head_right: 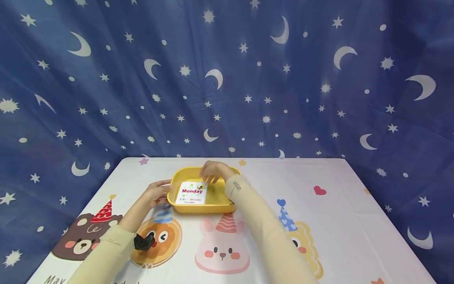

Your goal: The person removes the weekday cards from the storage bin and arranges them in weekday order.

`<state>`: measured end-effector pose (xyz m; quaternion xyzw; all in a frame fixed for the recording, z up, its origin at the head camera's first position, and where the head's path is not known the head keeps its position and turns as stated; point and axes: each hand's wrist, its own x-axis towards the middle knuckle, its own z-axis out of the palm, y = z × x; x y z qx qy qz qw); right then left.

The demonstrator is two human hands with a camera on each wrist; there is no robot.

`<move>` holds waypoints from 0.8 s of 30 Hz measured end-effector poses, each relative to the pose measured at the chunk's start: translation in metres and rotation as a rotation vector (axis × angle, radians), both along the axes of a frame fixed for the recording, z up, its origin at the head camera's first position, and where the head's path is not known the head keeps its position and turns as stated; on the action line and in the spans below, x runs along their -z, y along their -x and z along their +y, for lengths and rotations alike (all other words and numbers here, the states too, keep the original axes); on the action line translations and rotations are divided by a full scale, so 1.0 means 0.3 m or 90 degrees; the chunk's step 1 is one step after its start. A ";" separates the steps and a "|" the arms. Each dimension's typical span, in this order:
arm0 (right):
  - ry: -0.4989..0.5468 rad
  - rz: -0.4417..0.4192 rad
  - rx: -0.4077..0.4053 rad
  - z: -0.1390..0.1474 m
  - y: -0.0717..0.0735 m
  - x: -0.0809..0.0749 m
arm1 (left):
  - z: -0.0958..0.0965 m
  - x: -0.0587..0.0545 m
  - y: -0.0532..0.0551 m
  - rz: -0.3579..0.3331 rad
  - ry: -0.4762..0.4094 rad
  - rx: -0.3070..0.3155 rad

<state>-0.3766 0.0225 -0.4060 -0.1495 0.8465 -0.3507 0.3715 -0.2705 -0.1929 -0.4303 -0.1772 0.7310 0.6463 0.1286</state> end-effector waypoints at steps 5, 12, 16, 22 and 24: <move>-0.039 0.004 -0.013 0.007 0.151 0.184 | 0.011 0.006 -0.001 0.004 -0.003 0.008; -0.118 -0.005 0.076 -0.018 0.040 0.075 | 0.011 0.004 0.000 0.004 -0.006 0.003; -0.141 -0.001 0.075 -0.013 -0.003 0.025 | 0.011 0.000 0.007 0.009 -0.003 0.000; -0.118 -0.075 0.130 -0.004 0.258 0.311 | 0.020 -0.007 0.022 0.003 0.001 -0.001; -0.107 -0.132 0.153 0.001 0.332 0.391 | 0.025 -0.008 0.025 0.000 -0.001 0.001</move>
